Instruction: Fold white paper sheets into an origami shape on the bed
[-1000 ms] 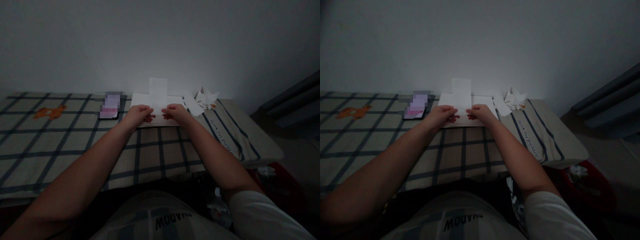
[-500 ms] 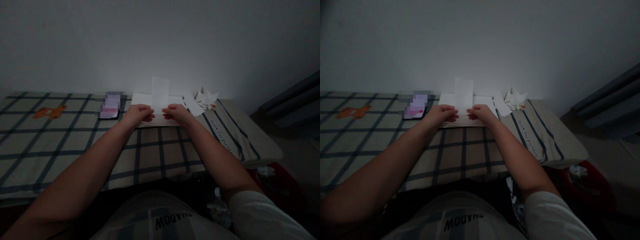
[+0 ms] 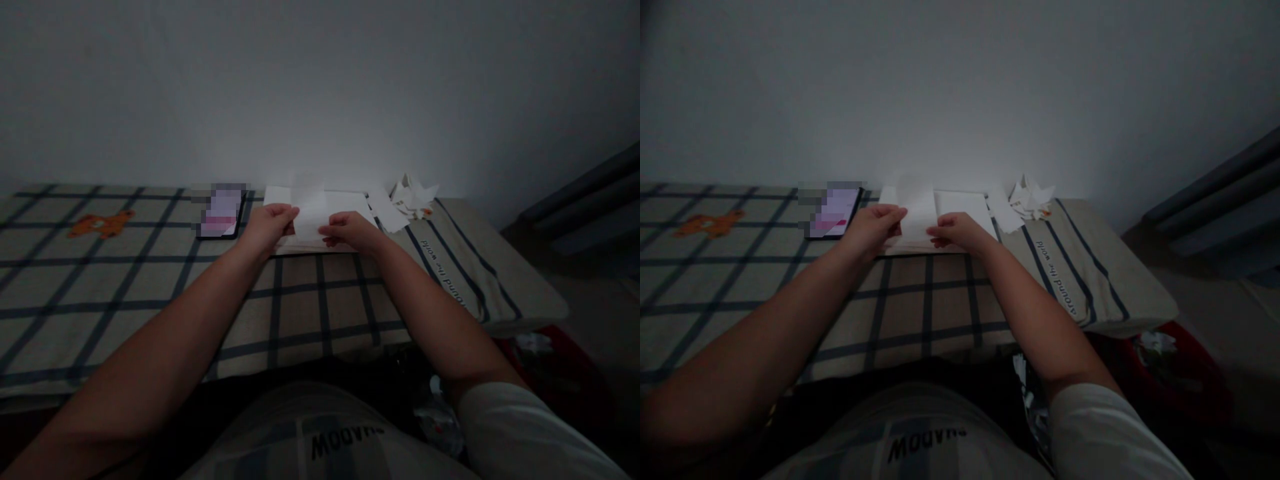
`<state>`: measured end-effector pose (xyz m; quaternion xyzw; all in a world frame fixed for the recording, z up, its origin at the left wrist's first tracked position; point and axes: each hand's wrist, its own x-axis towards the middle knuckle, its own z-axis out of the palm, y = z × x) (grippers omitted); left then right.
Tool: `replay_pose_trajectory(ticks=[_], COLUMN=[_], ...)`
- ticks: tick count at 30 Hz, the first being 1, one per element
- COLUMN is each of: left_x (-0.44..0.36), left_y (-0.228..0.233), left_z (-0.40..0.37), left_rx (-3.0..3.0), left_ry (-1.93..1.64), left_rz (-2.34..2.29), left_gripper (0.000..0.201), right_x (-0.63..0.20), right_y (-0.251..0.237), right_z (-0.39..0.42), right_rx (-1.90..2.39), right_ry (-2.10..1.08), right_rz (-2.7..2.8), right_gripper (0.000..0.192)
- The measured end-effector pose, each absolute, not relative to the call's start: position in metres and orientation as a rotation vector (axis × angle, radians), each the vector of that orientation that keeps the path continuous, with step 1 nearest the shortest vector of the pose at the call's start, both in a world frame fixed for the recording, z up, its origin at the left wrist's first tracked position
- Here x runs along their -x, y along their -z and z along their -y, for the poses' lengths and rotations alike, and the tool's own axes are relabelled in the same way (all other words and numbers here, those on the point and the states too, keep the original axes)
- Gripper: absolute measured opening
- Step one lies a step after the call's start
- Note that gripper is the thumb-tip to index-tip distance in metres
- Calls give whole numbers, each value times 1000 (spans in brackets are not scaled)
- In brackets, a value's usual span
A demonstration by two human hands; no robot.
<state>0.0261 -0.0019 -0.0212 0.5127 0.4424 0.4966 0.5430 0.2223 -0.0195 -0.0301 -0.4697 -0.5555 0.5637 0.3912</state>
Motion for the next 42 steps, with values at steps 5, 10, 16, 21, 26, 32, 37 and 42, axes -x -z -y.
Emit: replay_pose_trajectory(ticks=[5, 10, 16, 21, 26, 32, 37, 42], left_x=[-23, -18, -23, -28, -26, -24, -24, -26], left_y=[22, 25, 20, 23, 23, 23, 20, 18], left_z=[1, -7, 5, 8, 2, 1, 4, 5], left_rx=[-1412, -1434, -1404, -1245, -1095, -1084, -1098, -1170], left_ry=[-1235, -1245, -1092, -1034, -992, -967, -971, -1053], left_rz=[-1157, -1141, -1117, -1038, -911, -868, -899, -1032], left_gripper=[18, 16, 15, 13, 15, 10, 6, 9], right_x=[-222, -223, -226, -227, -226, -225, -224, -223], right_y=[31, 31, 34, 35, 35, 29, 26, 26], right_z=[20, 18, 12, 10, 10, 14, 17, 18], right_rx=[1177, 1123, 1031, 1091, 1099, 1154, 1154, 1167], right_ry=[-1528, -1546, -1375, -1278, -1271, -1234, -1214, -1234], right_rz=[1365, 1355, 1218, 1181, 1192, 1199, 1239, 1249], right_gripper=[35, 31, 32, 19, 18, 15, 12, 12])
